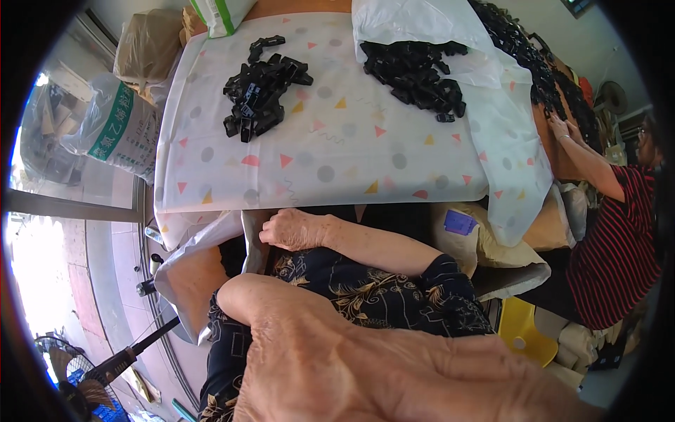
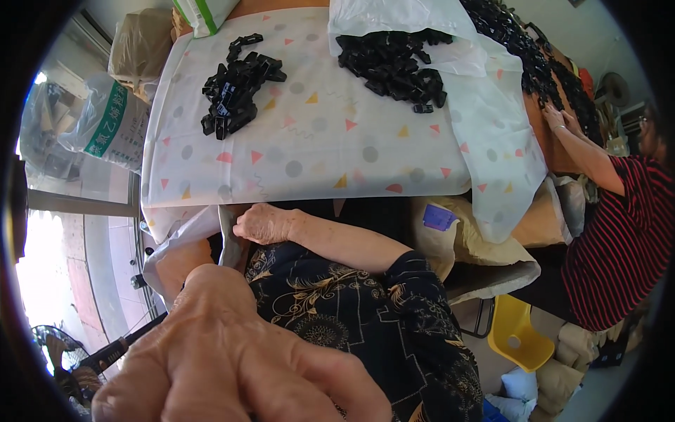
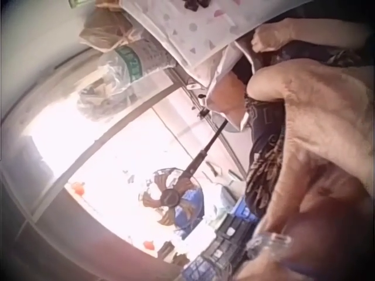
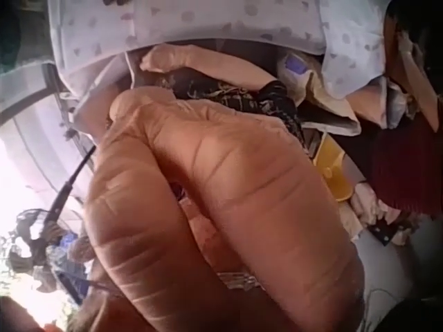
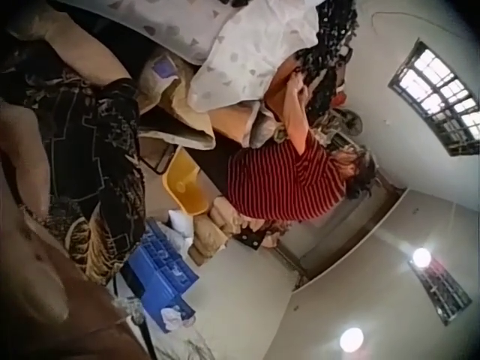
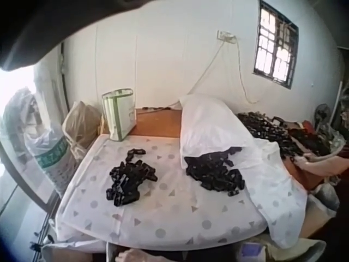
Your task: Sorting and organizing small black plastic buckles or components on a workbench.
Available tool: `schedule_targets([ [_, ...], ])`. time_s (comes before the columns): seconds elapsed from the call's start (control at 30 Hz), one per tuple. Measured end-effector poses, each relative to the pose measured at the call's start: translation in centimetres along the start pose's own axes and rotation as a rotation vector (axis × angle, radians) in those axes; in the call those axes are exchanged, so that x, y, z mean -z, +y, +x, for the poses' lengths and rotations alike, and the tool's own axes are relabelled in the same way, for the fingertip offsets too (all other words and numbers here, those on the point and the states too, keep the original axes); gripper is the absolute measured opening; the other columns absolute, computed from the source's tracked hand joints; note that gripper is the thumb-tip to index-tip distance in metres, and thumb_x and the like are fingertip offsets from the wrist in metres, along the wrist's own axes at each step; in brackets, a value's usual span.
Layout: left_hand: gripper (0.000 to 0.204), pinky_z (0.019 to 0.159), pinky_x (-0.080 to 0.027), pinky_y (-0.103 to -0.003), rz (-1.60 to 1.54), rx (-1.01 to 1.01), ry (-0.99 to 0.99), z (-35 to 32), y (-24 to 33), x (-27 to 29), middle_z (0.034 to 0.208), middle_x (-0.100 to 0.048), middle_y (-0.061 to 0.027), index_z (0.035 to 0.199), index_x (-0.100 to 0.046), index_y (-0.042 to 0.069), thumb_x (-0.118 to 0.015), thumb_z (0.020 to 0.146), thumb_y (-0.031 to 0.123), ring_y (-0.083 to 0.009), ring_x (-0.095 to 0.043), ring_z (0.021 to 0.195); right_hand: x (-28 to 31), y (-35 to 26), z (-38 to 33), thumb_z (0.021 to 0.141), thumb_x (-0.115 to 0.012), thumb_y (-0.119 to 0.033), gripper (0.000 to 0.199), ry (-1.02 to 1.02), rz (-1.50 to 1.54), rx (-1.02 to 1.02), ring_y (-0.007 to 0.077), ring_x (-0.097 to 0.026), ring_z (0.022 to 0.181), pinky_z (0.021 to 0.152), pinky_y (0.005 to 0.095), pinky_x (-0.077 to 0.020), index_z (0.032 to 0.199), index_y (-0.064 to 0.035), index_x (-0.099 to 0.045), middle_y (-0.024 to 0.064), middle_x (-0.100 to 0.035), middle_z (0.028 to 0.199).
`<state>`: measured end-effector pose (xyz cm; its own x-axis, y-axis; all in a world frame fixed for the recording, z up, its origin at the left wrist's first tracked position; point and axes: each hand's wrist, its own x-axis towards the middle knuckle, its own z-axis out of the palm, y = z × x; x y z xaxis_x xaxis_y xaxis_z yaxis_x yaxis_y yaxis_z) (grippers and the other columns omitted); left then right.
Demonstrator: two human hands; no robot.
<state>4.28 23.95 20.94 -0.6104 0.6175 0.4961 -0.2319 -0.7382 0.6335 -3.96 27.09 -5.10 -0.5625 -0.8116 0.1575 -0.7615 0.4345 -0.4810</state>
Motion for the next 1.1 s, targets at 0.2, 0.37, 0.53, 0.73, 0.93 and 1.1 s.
schedule_targets([
  [0.2, 0.027, 0.092, -0.051, -0.047, 0.055, 0.087, -0.096, 0.4, 0.2, 1.9, 0.113, -0.064, -0.0247, 0.106, -0.067, 0.003, -0.060, 0.098, 0.028, -0.0348, -0.062, 0.105, 3.0, -0.7, -1.3, 0.092, -0.063, -0.018, 0.013, 0.053, 0.098, -0.038, 0.0307, -0.067, 0.089, 0.078, 0.0422, -0.0547, 0.095, -0.0063, -0.063, 0.0109, -0.064, 0.091],
  [0.37, 0.026, 0.093, -0.050, -0.046, 0.066, 0.140, -0.214, -0.7, 0.6, 3.3, 0.113, -0.065, -0.0221, 0.106, -0.067, 0.002, -0.062, 0.097, 0.026, -0.0335, -0.062, 0.108, 7.3, -2.0, -5.1, 0.091, -0.065, -0.015, 0.016, 0.122, 0.363, -0.040, 0.0339, -0.065, 0.092, 0.081, 0.0427, -0.0530, 0.104, -0.0045, -0.064, 0.0128, -0.063, 0.095],
  [0.53, 0.025, 0.094, -0.049, -0.045, 0.140, 0.205, -0.240, 2.4, -0.3, 5.9, 0.113, -0.066, -0.0196, 0.105, -0.066, 0.002, -0.064, 0.096, 0.025, -0.0323, -0.061, 0.110, 12.9, -0.5, -11.0, 0.090, -0.066, -0.009, 0.018, 0.364, 0.310, -0.254, 0.0332, -0.065, 0.090, 0.078, 0.0395, -0.0524, 0.107, -0.0039, -0.065, 0.0124, -0.066, 0.098],
  [0.73, 0.019, 0.093, -0.050, -0.041, 0.606, 0.213, -0.115, 3.9, -2.5, 13.8, 0.114, -0.066, -0.0169, 0.101, -0.064, 0.003, -0.066, 0.095, 0.021, -0.0261, -0.063, 0.108, 19.0, 4.5, -23.1, 0.087, -0.063, 0.001, 0.029, 0.612, -0.345, -0.816, 0.0382, -0.061, 0.105, 0.089, 0.0414, -0.0494, 0.116, -0.0026, -0.063, 0.0170, -0.063, 0.112],
  [0.93, 0.014, 0.068, -0.052, -0.032, 1.553, 0.218, 0.610, -2.4, -2.6, 24.2, 0.101, -0.064, -0.0104, 0.097, -0.062, 0.004, -0.069, 0.086, 0.001, -0.0232, -0.065, 0.081, 19.5, 8.9, -27.0, 0.092, -0.060, -0.001, 0.028, 0.452, -0.441, -0.904, 0.0389, -0.058, 0.107, 0.090, 0.0424, -0.0485, 0.120, -0.0012, -0.060, 0.0177, -0.054, 0.123],
  [1.1, 0.026, 0.080, -0.049, -0.040, 2.018, 0.298, 0.434, -0.9, -0.8, 26.5, 0.100, -0.059, -0.0071, 0.105, -0.065, 0.007, -0.072, 0.081, 0.009, -0.0281, -0.059, 0.096, 19.6, 9.5, -26.0, 0.093, -0.058, 0.001, 0.027, 0.388, -0.450, -0.920, 0.0385, -0.059, 0.099, 0.085, 0.0440, -0.0486, 0.120, 0.0002, -0.059, 0.0171, -0.052, 0.116],
])
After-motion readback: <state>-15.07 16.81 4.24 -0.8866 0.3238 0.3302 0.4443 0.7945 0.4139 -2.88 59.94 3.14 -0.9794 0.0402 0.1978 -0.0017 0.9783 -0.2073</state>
